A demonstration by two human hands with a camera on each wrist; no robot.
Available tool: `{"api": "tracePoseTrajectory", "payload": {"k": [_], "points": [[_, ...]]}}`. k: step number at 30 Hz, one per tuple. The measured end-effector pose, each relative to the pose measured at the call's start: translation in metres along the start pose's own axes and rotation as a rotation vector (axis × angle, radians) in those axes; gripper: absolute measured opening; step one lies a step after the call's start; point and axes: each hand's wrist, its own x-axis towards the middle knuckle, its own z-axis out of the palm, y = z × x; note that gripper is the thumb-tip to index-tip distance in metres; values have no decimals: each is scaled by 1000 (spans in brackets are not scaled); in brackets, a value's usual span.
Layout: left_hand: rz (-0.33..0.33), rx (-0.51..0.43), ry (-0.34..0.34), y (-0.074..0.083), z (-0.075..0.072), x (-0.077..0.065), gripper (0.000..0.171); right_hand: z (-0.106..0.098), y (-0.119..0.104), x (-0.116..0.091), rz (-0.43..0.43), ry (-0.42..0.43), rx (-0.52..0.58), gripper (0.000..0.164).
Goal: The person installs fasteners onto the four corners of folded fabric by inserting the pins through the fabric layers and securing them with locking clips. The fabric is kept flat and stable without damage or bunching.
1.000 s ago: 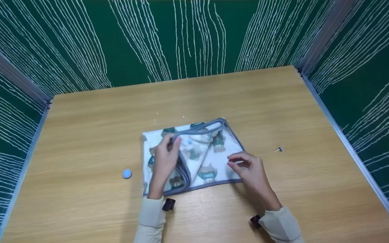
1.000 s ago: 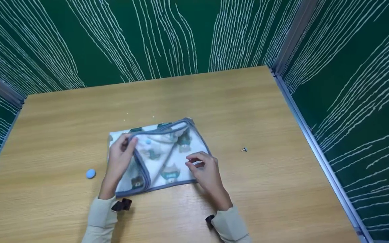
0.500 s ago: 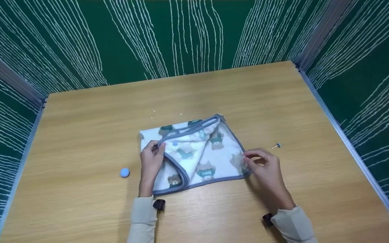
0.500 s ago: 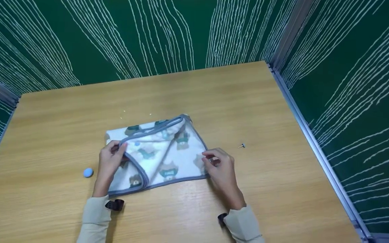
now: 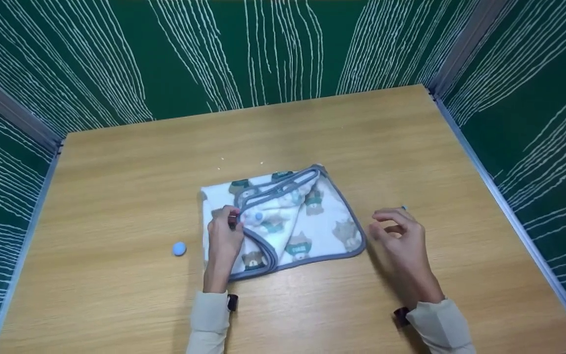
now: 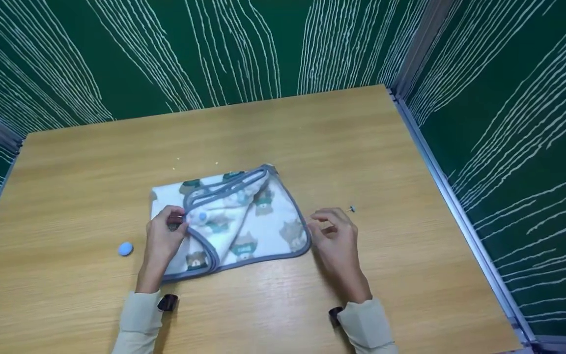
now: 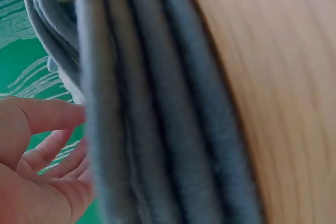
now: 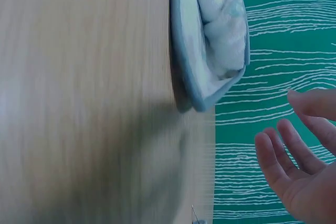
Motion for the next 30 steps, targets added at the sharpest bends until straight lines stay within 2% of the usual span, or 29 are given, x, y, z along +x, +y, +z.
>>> {"api": "tracePoseTrajectory", "payload": {"k": [4,6,8,11,19,23,30], "points": [[69,38,33,5,0,-3,22,-5,1,4,-81,44,33,17],[76,49,37,8,-1,-4,22,-8,-10,3,-101,50,25,18],[86,61,46,12,-1,-6,21,-11,-18,2,-100,44,-1,18],[126,66,71,17,0,-9,17,-14,-19,2,-88,38,-40,18],[288,-8,123,35,3,-19,10,-24,14,12,-86,47,-93,21],[360,-28,85,45,6,-27,11,-29,20,13,-81,44,-144,22],[429,-34,-62,67,15,-39,12,-41,27,17,-85,-6,-255,35]]}}
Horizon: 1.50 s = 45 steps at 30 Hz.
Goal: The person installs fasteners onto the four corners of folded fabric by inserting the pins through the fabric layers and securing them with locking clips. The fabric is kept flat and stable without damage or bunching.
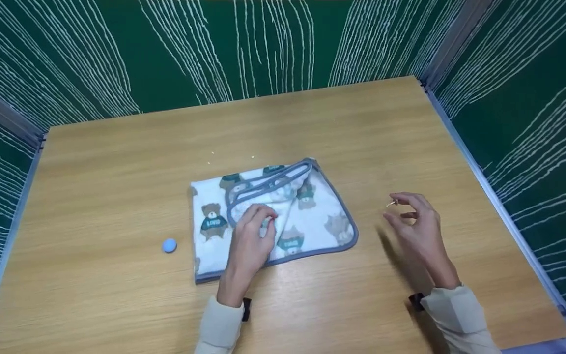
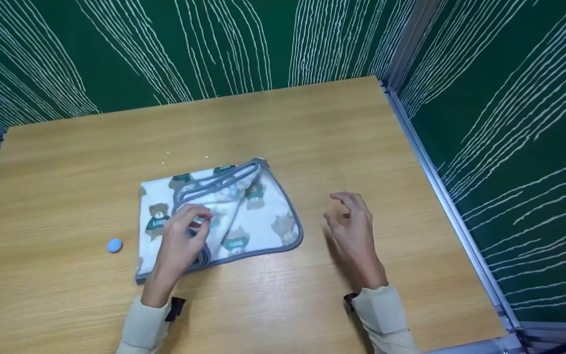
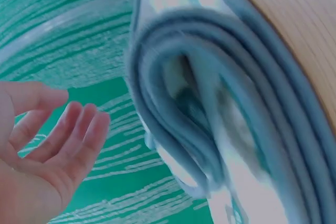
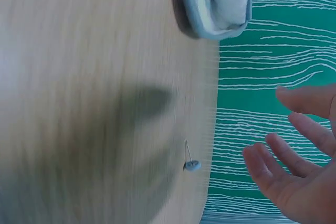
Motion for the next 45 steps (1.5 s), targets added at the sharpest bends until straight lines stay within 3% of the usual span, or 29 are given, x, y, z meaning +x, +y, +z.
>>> {"api": "tracePoseTrajectory", "payload": {"k": [6,12,20,25,35,45], "points": [[63,-13,-127,17,10,1,11,-1,7,7,-39,-47,-30,40],[95,25,-274,29,22,0,11,-3,13,11,-4,-131,-50,40],[62,53,-437,40,45,-4,13,-11,17,26,124,-320,-156,56],[63,99,-520,44,60,-6,16,-18,23,34,154,-427,-178,61],[157,218,-565,44,81,-13,19,-20,31,46,177,-512,-182,60],[190,309,-615,37,91,-18,25,-11,35,46,142,-447,-189,34]]}}
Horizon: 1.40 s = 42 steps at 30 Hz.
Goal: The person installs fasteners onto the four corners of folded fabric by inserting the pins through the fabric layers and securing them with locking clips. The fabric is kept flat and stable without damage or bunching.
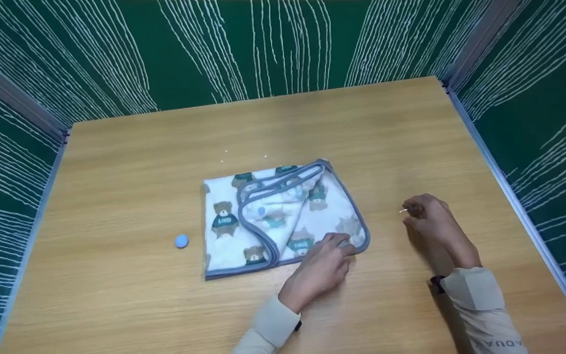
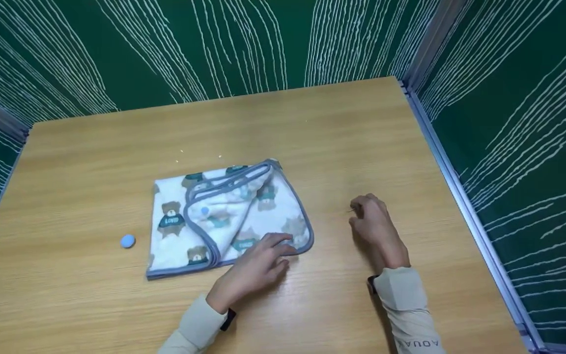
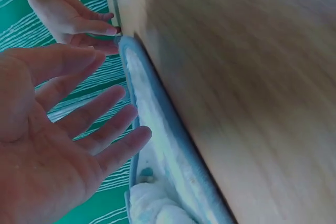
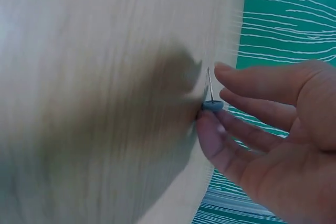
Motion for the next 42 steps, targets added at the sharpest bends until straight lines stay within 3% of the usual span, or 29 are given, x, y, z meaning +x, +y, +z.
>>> {"api": "tracePoseTrajectory", "payload": {"k": [8,18,22,29,42], "points": [[-67,-11,-123,5,7,0,31,3,2,-2,13,40,20,25],[-69,7,-186,9,11,3,33,7,6,-7,-37,121,9,21],[-50,54,-185,10,11,4,32,10,6,-7,-81,163,7,19],[-35,69,-155,10,14,3,31,12,7,-9,-65,173,33,23],[-61,28,-153,10,15,4,38,19,11,-10,-92,245,13,17]]}}
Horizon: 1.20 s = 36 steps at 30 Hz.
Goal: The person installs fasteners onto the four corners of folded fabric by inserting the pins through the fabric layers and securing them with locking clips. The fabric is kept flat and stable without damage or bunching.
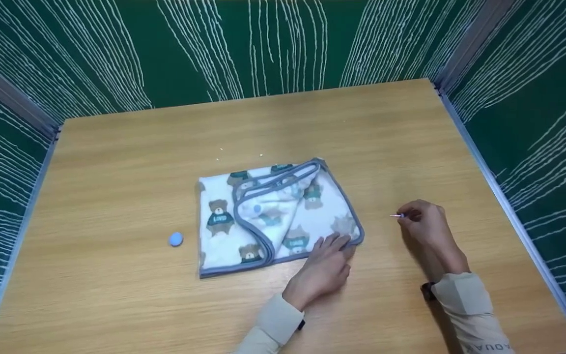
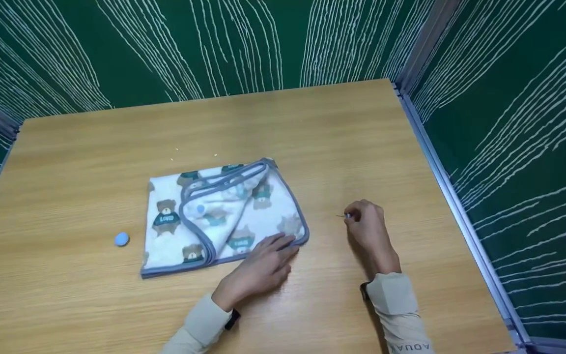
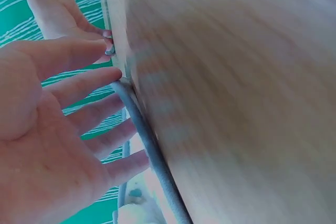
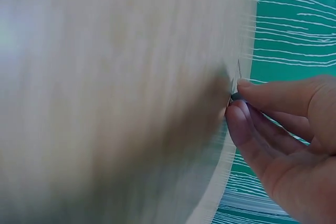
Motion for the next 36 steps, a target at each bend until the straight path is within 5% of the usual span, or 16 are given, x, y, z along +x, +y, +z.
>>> {"api": "tracePoseTrajectory", "payload": {"k": [11,24,36], "points": [[-13,-104,-13,-4,-6,2,42,-1,-4,-5,35,-69,19,13],[-57,-314,73,-10,-12,2,41,-4,-12,-10,160,-138,4,15],[-17,-492,277,-14,-21,1,40,-2,-18,-20,139,-137,25,11]]}}
